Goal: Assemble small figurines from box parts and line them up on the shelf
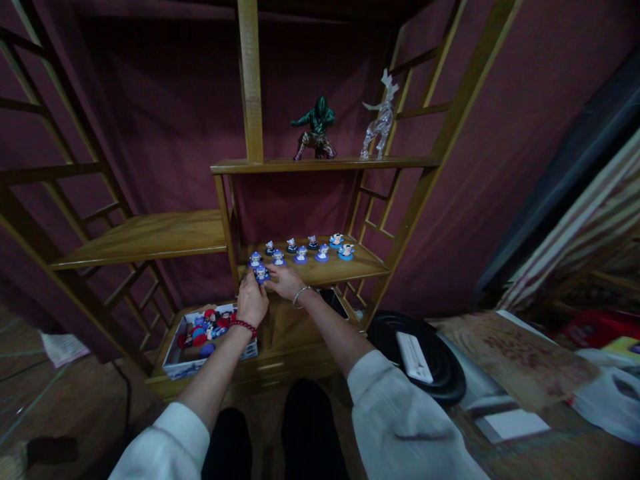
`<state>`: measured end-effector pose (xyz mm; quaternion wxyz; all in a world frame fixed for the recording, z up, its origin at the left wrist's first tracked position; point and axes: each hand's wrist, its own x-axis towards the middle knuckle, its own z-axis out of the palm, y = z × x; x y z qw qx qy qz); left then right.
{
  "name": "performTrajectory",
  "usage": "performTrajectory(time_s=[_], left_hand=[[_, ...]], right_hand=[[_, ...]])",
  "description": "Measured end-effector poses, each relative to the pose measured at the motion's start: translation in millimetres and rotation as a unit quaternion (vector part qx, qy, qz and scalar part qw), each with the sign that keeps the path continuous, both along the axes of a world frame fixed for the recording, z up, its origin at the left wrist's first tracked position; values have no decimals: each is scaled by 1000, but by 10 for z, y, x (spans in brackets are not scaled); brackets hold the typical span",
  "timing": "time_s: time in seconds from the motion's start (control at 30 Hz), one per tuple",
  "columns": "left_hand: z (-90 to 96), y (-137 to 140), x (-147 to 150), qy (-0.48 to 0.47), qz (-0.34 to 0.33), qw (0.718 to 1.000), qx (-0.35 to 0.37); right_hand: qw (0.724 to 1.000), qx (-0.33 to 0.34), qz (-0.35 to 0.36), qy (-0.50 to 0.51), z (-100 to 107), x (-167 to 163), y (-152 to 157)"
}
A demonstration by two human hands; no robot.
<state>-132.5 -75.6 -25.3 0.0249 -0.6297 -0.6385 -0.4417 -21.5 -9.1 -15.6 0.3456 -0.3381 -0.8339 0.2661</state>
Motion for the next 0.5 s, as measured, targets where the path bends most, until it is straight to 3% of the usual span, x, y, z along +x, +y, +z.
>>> performTrajectory(time_s=[0.23,0.5], left_hand=[[173,-16,30,-11,49,992,-112],[117,-13,21,-29,33,996,-78]], right_hand=[[999,-31,-3,13,47,-19,-42],[999,-44,7,26,11,-20,-12]])
